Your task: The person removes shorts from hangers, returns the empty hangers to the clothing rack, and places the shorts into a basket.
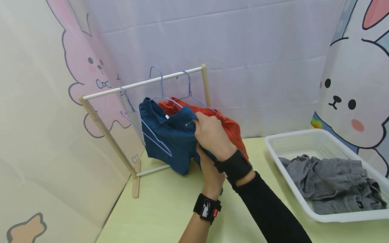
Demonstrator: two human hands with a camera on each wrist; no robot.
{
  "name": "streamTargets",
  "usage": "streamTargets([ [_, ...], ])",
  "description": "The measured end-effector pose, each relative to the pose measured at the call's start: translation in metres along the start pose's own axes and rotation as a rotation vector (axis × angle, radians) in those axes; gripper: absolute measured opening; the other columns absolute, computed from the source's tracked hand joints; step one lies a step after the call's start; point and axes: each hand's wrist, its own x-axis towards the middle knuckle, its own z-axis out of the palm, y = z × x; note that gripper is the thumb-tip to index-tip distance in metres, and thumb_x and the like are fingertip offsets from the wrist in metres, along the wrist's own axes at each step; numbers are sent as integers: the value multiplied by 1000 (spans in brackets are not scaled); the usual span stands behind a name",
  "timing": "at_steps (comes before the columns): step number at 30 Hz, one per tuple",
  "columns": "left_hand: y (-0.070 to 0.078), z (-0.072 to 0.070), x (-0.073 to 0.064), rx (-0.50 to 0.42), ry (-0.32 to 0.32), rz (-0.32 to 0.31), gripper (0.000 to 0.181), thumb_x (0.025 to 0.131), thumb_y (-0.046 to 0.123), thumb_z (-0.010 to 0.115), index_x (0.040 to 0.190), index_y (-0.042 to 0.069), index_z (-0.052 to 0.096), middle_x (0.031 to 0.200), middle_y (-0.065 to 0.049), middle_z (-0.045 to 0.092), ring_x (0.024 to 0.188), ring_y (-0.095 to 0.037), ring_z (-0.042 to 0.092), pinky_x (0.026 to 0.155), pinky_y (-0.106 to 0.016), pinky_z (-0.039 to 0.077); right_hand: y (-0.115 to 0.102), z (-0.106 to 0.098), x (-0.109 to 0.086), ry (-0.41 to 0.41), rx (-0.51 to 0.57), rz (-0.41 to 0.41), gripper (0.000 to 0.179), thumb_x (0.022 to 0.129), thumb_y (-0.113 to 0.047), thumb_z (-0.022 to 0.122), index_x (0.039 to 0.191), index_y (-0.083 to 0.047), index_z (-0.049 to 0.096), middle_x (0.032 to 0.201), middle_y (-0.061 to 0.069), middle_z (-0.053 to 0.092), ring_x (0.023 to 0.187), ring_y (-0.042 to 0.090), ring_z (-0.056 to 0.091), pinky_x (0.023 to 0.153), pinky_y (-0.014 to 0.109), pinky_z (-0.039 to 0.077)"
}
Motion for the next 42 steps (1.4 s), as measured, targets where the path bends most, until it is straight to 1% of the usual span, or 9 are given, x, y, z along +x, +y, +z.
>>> streamTargets([
  [6,9,5,-9,-10,-63,-5,100,87,-6,75,163,14,13,159,-12,37,135,-29,54,107,-47,47,13,-20,-18,33,-17,-17,16,107,-13,52,104,-4,65,72,9,57,72,30,61,68,42,46],
  [11,13,1,-12,13,-174,27,84,92,8,72,159,10,21,145,-15,45,117,-33,62,98,-49,52,32,-37,-31,49,-21,-22,18,107,-10,53,113,-2,67,99,19,71,92,37,68,83,51,52],
  [16,11,-14,-11,127,-390,51,83,90,33,74,157,18,28,143,-7,47,116,-26,60,96,-50,52,48,-53,-44,37,-29,-23,18,107,-9,52,114,-3,68,97,18,70,90,35,66,81,50,50],
  [23,2,-45,-5,171,-755,98,74,95,62,62,155,28,36,152,3,44,135,-16,49,110,-46,46,72,-67,-63,-5,-39,-21,21,110,-14,49,93,-9,61,67,2,40,60,19,42,63,36,35],
  [26,3,-59,0,167,-832,114,60,99,61,57,147,28,49,147,4,51,131,-16,53,107,-41,48,81,-72,-71,-9,-46,-29,25,110,-13,49,85,-11,54,66,0,36,54,16,34,58,33,31],
  [28,4,-68,4,164,-821,125,49,102,55,56,141,27,57,142,5,55,128,-18,56,104,-40,49,87,-75,-77,-6,-54,-42,25,109,-12,50,84,-12,53,66,-1,36,53,14,33,57,31,31],
  [31,6,-82,11,159,-743,141,37,105,44,55,134,22,63,138,5,58,126,-21,57,104,-43,49,97,-80,-84,-13,-57,-64,25,108,-9,53,82,-13,52,66,-3,35,54,11,34,56,30,31],
  [36,6,-99,23,163,-566,145,24,105,28,58,124,16,68,132,2,62,126,-20,57,106,-47,48,114,-85,-96,-23,-65,-100,21,105,-5,57,86,-14,57,68,-6,35,59,7,37,58,29,31],
  [42,-3,-109,38,163,-314,181,9,99,17,66,107,14,66,118,-4,63,118,-24,57,101,-48,49,132,-87,-110,-58,-75,-55,18,106,-5,55,89,-13,60,67,-6,36,60,6,42,58,28,34],
])
